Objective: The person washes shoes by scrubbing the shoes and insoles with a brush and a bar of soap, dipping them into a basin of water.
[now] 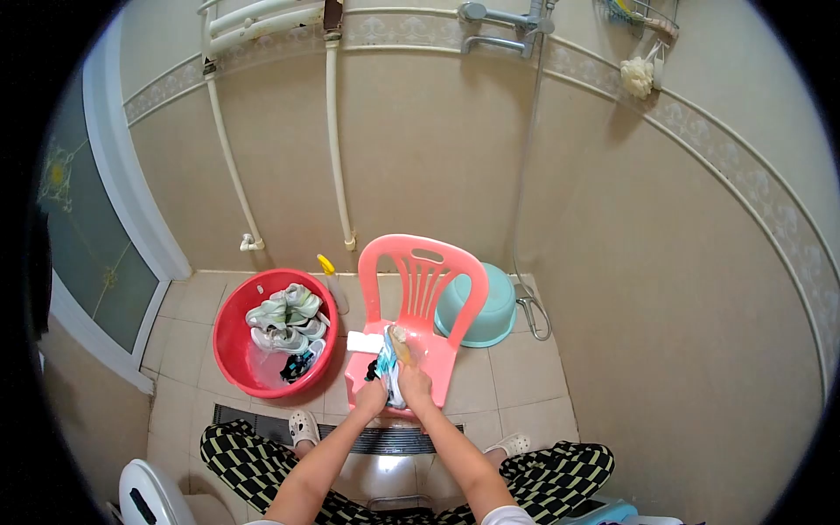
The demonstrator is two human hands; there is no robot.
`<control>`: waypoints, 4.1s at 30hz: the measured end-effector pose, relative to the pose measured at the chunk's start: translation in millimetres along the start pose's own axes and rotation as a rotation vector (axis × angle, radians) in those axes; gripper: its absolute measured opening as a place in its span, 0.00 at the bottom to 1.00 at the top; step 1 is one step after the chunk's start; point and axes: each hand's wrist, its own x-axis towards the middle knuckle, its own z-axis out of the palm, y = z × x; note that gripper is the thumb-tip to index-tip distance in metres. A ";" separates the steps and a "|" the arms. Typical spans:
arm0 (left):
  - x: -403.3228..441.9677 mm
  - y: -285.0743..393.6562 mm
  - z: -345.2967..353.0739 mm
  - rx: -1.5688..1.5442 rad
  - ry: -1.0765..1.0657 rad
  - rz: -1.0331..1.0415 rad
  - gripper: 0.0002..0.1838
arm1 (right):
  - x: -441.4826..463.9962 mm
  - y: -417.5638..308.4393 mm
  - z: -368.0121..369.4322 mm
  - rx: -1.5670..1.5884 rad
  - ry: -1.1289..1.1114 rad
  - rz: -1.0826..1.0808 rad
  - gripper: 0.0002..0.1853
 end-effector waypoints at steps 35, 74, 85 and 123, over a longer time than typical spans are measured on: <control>-12.0 86.5 -20.4 -0.510 0.171 0.192 0.11 | -100.5 -2.7 -113.9 0.103 -0.161 0.232 0.24; -24.6 85.4 47.7 -1.555 0.201 -0.631 0.19 | -46.8 15.3 -43.8 0.054 -0.227 0.197 0.25; -18.8 81.6 46.2 -1.669 0.107 -0.698 0.21 | -50.9 16.6 -49.8 0.003 -0.067 0.056 0.25; -13.9 77.0 52.2 -1.659 0.005 -0.666 0.18 | -30.4 39.2 -33.0 0.085 -0.039 0.292 0.24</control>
